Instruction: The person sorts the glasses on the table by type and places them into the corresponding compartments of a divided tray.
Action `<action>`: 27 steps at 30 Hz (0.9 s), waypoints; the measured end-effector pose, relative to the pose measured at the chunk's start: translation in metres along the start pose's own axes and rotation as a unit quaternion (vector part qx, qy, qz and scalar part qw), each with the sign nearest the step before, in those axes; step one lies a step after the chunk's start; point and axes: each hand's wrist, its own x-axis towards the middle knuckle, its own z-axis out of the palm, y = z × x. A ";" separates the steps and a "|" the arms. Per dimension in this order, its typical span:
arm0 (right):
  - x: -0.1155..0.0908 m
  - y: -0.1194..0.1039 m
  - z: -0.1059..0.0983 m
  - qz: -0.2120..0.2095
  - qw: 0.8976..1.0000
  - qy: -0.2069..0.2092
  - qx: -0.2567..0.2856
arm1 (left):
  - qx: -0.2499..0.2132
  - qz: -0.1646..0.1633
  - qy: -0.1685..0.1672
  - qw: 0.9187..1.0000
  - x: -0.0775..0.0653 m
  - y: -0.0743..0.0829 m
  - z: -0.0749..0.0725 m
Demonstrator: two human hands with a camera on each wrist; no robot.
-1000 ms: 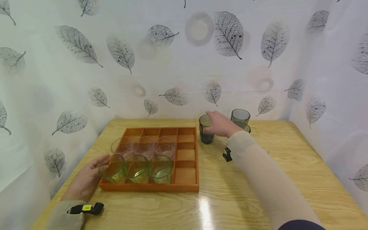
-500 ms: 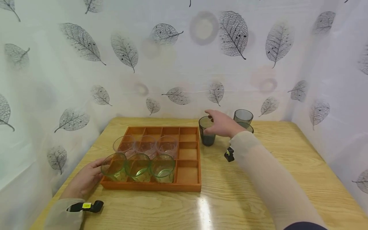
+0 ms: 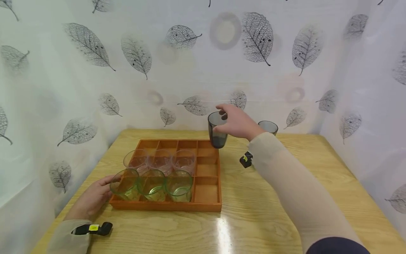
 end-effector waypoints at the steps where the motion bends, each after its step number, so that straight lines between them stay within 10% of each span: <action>1: 0.003 -0.005 -0.001 -0.005 1.000 0.002 0.007 | 0.001 -0.002 0.000 1.000 0.000 0.001 0.000; 27: 0.109 -0.129 0.071 -0.089 0.992 -0.018 0.087 | 0.028 -0.016 0.005 0.999 0.003 -0.001 0.000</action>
